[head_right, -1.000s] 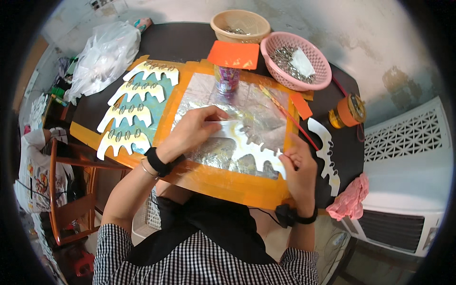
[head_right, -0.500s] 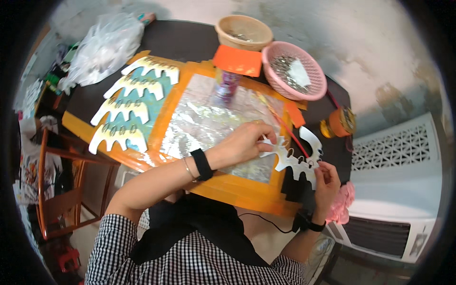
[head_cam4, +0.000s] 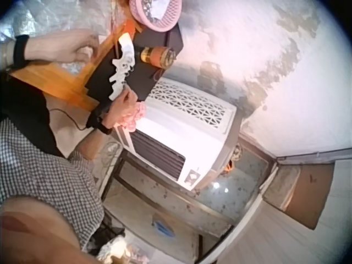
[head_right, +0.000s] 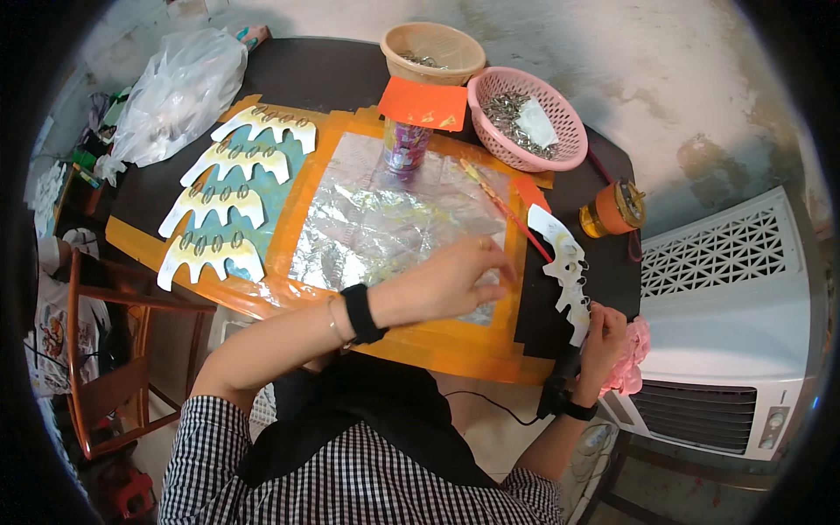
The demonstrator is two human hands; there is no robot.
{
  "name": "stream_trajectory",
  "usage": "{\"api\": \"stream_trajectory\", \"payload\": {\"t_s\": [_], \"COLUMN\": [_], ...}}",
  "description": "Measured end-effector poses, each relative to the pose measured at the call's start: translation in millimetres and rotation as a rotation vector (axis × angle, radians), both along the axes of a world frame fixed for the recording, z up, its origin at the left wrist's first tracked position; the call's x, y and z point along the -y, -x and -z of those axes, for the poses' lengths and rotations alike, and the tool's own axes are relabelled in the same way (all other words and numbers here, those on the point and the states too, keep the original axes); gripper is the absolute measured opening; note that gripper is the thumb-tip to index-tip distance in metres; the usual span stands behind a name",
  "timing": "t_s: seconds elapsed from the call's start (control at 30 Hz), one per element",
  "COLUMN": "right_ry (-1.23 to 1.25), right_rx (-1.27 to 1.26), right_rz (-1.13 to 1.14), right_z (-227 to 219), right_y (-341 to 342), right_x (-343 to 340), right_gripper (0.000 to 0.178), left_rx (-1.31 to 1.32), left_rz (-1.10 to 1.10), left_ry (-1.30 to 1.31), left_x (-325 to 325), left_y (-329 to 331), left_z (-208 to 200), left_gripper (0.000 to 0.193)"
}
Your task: Manually assemble and glue specific shoe upper components together.
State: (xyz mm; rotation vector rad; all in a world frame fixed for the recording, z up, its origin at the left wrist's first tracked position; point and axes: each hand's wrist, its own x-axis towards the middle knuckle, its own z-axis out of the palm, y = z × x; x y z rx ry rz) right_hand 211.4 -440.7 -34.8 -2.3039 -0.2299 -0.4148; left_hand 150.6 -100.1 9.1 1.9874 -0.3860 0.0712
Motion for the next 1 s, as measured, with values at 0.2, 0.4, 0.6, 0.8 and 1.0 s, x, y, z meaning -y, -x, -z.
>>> {"api": "stream_trajectory", "payload": {"t_s": [0.2,0.4,0.6,0.8,1.0], "right_ry": [0.061,-0.096,-0.012,-0.003,0.341], "right_rx": [0.238,0.036,-0.097,-0.331,0.094], "right_rz": [-0.011,-0.439,-1.031,-1.342,-1.291], "right_z": [-31,-60,-66,-58,-38], "right_y": [9,19,50,99,118], "right_x": [-51,-122,-273,-395,-431], "right_gripper": [0.009,0.01,0.013,0.021,0.051], "left_rx": [0.08,0.865,1.538,0.81,-0.032], "left_rz": [0.078,0.105,-0.049,-0.945,-1.377], "left_ry": [0.215,1.118,0.998,0.322,-0.347], "left_x": [-31,-86,-94,-147,-267], "left_y": [82,186,263,320,285], "left_z": [-28,-83,-129,-84,20], "left_gripper": [0.016,0.018,0.012,0.016,0.037]}}
